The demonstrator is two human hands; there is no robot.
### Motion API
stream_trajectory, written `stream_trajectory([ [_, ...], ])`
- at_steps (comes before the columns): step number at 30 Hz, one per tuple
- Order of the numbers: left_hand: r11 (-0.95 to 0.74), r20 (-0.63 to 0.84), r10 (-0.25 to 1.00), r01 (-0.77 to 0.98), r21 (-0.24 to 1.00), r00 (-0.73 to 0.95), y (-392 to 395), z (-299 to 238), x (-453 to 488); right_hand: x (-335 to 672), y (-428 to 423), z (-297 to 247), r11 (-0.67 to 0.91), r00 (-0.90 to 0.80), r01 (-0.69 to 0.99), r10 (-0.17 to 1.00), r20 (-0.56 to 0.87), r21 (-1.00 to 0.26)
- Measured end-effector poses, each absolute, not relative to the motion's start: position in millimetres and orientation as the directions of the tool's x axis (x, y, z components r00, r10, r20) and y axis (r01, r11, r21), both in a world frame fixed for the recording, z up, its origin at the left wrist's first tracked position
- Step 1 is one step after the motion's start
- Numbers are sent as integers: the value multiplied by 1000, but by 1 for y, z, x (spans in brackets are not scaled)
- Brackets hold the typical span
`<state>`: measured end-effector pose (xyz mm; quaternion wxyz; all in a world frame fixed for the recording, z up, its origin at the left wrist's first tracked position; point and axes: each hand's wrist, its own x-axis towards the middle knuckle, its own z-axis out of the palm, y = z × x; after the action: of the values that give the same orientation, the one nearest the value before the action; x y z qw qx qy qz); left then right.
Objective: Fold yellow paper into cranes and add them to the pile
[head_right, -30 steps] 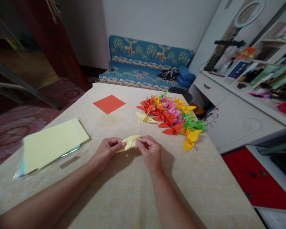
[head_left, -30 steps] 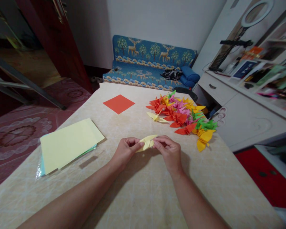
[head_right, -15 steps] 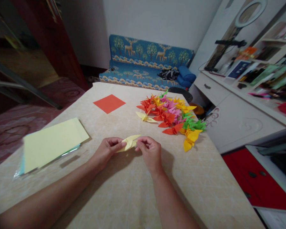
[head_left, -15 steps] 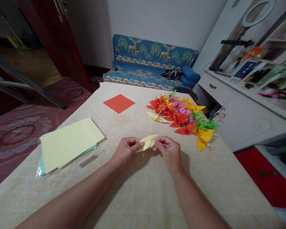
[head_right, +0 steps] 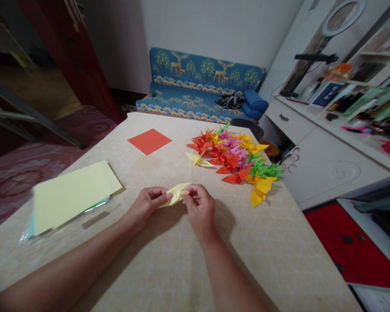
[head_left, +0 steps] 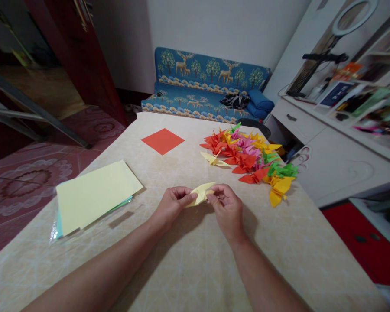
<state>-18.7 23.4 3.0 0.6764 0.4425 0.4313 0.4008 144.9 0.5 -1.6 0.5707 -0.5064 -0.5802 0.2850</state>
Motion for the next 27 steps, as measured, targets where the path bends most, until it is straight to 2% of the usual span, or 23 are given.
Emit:
stream_trajectory([
  [4,300,-235,912,-156,941,336,23,2,-19,147,-2,3,370,133,318,894,427,-873],
  [7,305,-240,911,-157,940,335,23,3,-18,146,-5,4,336,167,307,902,398,-890],
  [9,289,-229,920,-158,944,318,22,4,-17,143,-5,2,275,195,219,928,318,-936],
  [11,253,-191,932,-178,951,306,23,4,-16,139,-5,-2,221,191,60,955,228,-974],
  [14,202,-108,942,-282,938,317,23,5,-14,134,-2,-5,143,131,-152,984,123,-978],
  [16,195,-71,941,-358,913,331,23,4,-14,133,-2,-5,66,49,-225,997,57,-972],
  [20,206,-58,928,-380,902,367,25,4,-13,134,-3,-1,-34,-95,-259,995,-10,-965],
  [27,188,-78,946,-337,922,316,25,4,-13,133,-3,1,-60,-78,-266,996,-40,-962],
])
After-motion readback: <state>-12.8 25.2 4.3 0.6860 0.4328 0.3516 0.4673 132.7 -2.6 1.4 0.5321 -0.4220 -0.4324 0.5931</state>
